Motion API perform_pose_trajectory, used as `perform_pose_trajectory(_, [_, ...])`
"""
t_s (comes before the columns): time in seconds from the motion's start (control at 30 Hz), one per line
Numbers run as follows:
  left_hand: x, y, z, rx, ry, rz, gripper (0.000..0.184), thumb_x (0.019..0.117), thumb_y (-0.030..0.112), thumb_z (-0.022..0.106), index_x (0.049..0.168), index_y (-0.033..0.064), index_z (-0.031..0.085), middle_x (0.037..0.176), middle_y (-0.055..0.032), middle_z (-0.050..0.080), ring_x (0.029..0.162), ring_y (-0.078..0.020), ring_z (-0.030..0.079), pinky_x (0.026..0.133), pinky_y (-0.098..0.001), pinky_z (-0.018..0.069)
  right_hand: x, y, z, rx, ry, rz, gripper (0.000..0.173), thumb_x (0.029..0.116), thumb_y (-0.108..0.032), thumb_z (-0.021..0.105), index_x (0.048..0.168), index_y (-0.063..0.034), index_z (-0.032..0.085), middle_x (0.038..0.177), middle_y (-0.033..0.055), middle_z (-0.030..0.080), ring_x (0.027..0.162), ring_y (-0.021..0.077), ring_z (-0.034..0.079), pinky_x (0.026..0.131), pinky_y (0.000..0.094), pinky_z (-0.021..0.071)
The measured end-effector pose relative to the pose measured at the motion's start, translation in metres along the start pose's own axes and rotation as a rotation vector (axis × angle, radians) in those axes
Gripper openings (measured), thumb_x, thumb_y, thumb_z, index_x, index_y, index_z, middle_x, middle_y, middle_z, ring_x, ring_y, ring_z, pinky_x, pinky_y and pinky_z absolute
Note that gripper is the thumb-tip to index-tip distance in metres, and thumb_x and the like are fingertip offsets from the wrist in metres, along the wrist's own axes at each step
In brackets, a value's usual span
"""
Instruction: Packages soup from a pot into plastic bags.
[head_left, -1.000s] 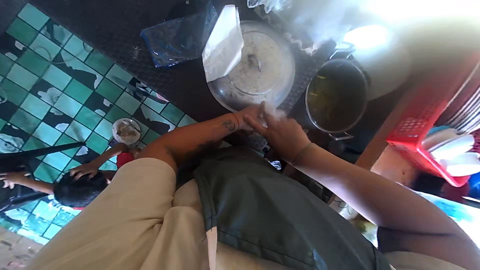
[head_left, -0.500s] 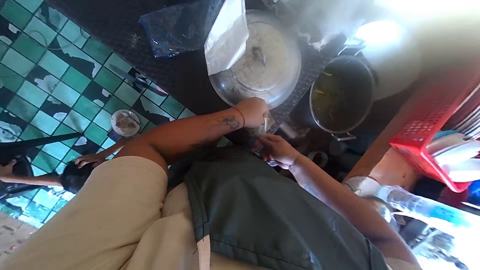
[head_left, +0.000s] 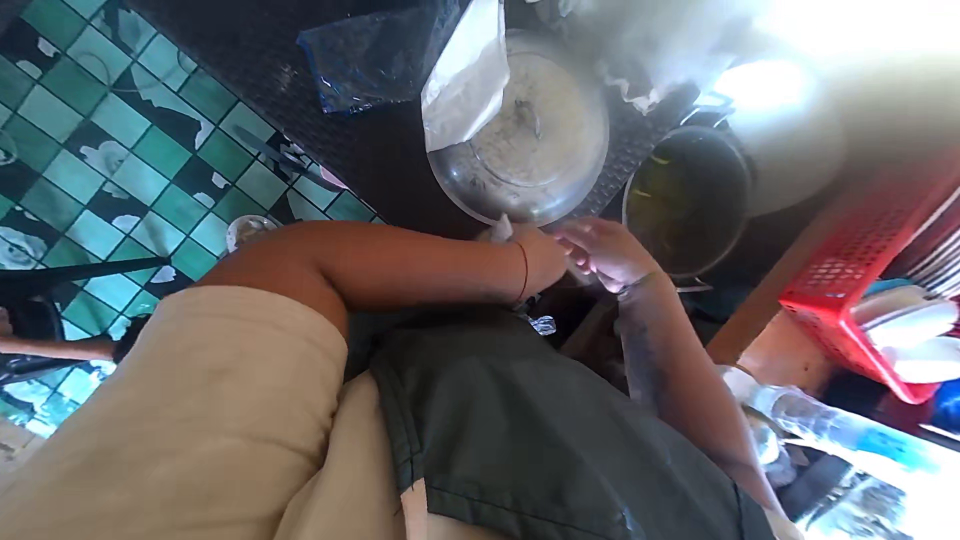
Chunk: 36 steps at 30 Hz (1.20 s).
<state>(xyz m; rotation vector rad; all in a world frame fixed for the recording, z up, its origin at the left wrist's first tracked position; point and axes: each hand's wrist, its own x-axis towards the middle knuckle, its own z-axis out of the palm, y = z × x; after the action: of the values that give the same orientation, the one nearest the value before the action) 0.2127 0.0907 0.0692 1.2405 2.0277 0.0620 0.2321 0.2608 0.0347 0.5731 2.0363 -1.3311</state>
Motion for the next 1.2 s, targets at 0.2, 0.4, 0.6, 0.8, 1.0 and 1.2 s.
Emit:
perform_pose_trajectory(0.2, [0.012,0.022,0.017,0.045,-0.081,0.059,0.014,0.0955,-0.002,0.059,0.104,-0.004,0.07,0.111,-0.0226,0.066,0.104,-0.0401,0.065,0.08,-0.0578,0.0549,0.038,-0.059,0.038,-0.654,-0.357,0.044,0.027,0.0978,-0.028,0.073,0.099,-0.0007,0.072,0.089,0.0135,0.069,0.082,0.0239,0.065,0.08,0.0491,0.0538])
perform_pose_trajectory(0.4, [0.009,-0.024,0.045,-0.09,0.287,0.175,0.027,0.1046,0.008,0.048,0.108,-0.0097,0.069,0.114,-0.0256,0.067,0.109,-0.0428,0.065,0.088,-0.0576,0.0516,0.032,-0.036,0.031,-0.406,-0.121,-0.005,0.019,0.1005,-0.006,0.064,0.117,0.0034,0.064,0.095,0.0135,0.065,0.073,0.0152,0.062,0.068,0.0345,0.0564])
perform_pose_trajectory(0.6, [0.017,-0.067,0.077,-0.569,0.78,0.137,0.018,0.0999,0.002,0.056,0.102,-0.0036,0.072,0.106,-0.0189,0.071,0.105,-0.0328,0.068,0.094,-0.0468,0.0534,0.014,0.005,0.055,0.045,0.274,-0.133,0.013,0.0973,-0.001,0.065,0.109,0.0046,0.064,0.083,0.0025,0.068,0.066,0.0065,0.067,0.064,0.0233,0.0599])
perform_pose_trajectory(0.8, [0.024,-0.064,0.081,-1.29,0.716,-0.027,0.021,0.0997,0.01,0.064,0.112,-0.0053,0.071,0.106,-0.0185,0.071,0.102,-0.0245,0.067,0.095,-0.0409,0.0515,0.011,0.038,0.071,-0.03,0.491,-0.719,0.013,0.0923,0.002,0.066,0.103,0.0102,0.068,0.092,0.0037,0.072,0.081,0.0008,0.069,0.078,0.0195,0.0596])
perform_pose_trajectory(1.0, [0.026,-0.056,0.081,-1.685,0.638,-0.107,0.019,0.1018,0.008,0.062,0.117,0.0015,0.071,0.105,-0.0098,0.069,0.084,-0.0096,0.061,0.075,-0.0271,0.0514,0.009,0.044,0.082,-0.307,0.635,-0.937,0.012,0.0908,0.006,0.067,0.097,0.0134,0.073,0.101,0.0269,0.071,0.098,0.0202,0.071,0.086,0.0218,0.0563])
perform_pose_trajectory(1.2, [0.019,-0.058,0.077,-1.713,0.514,-0.152,0.024,0.1048,0.017,0.06,0.118,-0.0017,0.066,0.101,-0.0112,0.066,0.078,-0.0096,0.062,0.074,-0.0267,0.0543,0.013,0.044,0.099,-0.046,0.641,-0.893,0.045,0.0808,0.009,0.066,0.119,0.0186,0.043,0.107,0.0153,0.061,0.091,0.0051,0.067,0.085,0.0205,0.0585])
